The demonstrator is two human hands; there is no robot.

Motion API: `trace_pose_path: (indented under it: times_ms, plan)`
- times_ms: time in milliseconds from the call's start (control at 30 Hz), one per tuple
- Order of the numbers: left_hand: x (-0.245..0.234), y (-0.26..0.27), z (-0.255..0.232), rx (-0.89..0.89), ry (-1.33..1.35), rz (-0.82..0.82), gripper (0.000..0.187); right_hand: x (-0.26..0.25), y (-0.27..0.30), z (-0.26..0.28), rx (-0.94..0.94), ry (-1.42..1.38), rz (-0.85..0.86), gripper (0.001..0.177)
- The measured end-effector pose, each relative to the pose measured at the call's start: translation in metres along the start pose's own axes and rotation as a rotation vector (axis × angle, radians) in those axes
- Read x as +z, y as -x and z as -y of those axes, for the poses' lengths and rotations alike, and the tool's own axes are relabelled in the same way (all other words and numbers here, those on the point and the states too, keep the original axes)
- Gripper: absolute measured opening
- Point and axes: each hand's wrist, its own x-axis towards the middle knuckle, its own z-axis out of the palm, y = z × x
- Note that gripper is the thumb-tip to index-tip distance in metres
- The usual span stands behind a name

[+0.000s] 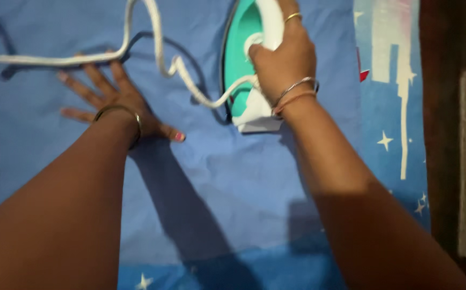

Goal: The person irons a light blue shirt laid flat on a bed. They use a teal and white electric iron, moving it back and forth across the shirt's surface while occasionally adjusting the fabric with the other hand. The person irons different sections of the shirt, including the body and sleeves.

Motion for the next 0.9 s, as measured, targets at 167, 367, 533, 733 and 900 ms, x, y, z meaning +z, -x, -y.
trace_pose_path:
  times_ms: [167,367,533,733,900]
  plan:
    - [0.054,0.039,0.079,0.408,0.08,-0.487,0.092,0.0,0.05,0.035,-0.392,-0.107,-0.035,0.074]
    - [0.089,0.042,0.097,-0.009,0.299,-0.747,0.067,0.074,0.056,0.096,-0.073,0.055,0.248,0.081]
    - [0.084,0.049,0.091,-0.024,0.284,-0.743,0.067,0.054,0.055,0.088,-0.013,0.059,0.236,0.079]
    - [0.079,0.05,0.092,-0.042,0.258,-0.751,0.067,-0.005,0.103,0.062,0.114,0.095,0.262,0.076]
    - [0.083,0.047,0.09,-0.043,0.236,-0.753,0.068,-0.005,0.043,0.031,0.041,0.095,0.117,0.074]
